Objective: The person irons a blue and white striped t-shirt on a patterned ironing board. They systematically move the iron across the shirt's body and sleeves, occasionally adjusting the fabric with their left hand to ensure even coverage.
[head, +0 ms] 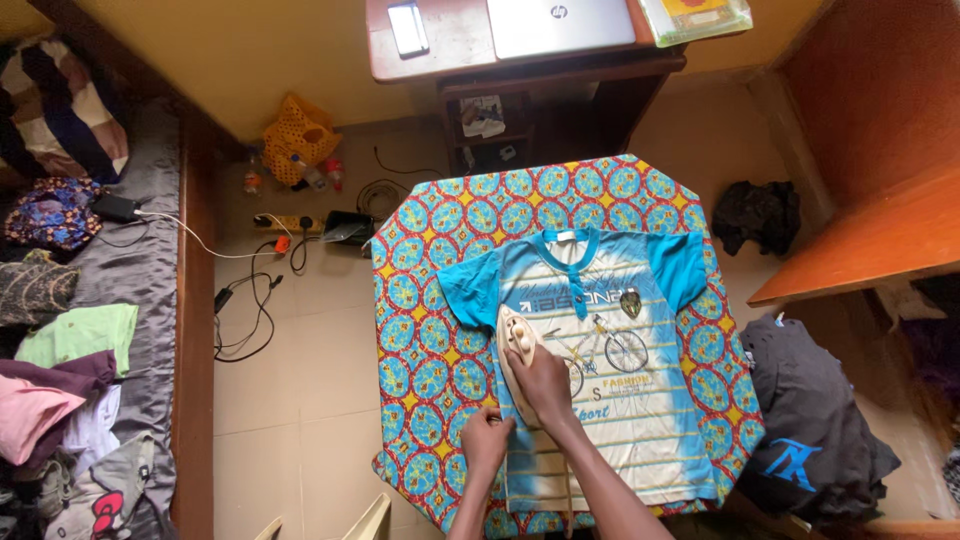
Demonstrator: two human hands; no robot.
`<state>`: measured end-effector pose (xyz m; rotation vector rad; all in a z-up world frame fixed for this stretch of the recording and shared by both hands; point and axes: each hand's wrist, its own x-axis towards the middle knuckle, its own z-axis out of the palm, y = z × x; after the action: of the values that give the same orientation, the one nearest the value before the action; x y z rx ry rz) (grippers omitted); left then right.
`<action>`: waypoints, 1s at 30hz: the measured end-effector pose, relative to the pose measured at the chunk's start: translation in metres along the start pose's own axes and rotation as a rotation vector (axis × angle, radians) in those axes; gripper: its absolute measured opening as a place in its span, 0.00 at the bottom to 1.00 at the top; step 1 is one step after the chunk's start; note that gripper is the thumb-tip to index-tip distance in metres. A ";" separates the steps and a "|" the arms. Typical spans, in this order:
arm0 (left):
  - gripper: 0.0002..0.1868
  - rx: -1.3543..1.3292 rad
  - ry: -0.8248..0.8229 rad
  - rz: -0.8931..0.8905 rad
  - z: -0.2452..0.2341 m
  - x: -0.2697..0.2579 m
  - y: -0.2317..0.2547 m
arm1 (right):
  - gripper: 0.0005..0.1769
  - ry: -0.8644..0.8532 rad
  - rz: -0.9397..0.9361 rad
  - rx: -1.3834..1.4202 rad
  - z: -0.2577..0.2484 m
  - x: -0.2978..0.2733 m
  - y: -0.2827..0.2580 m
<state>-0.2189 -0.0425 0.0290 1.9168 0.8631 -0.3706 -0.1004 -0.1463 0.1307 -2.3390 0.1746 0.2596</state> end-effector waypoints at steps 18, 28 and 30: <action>0.14 -0.161 0.223 0.098 -0.005 0.008 -0.011 | 0.27 -0.004 0.307 -0.082 0.011 -0.116 0.027; 0.12 -0.144 0.351 0.207 -0.002 0.014 0.019 | 0.28 0.114 0.179 -0.011 0.010 -0.029 -0.003; 0.12 -0.218 0.397 0.178 -0.004 0.014 0.032 | 0.27 0.135 0.170 0.013 0.003 -0.032 -0.005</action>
<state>-0.1869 -0.0421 0.0432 1.8703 0.9344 0.2124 -0.1310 -0.1389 0.1395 -2.3323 0.4414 0.1825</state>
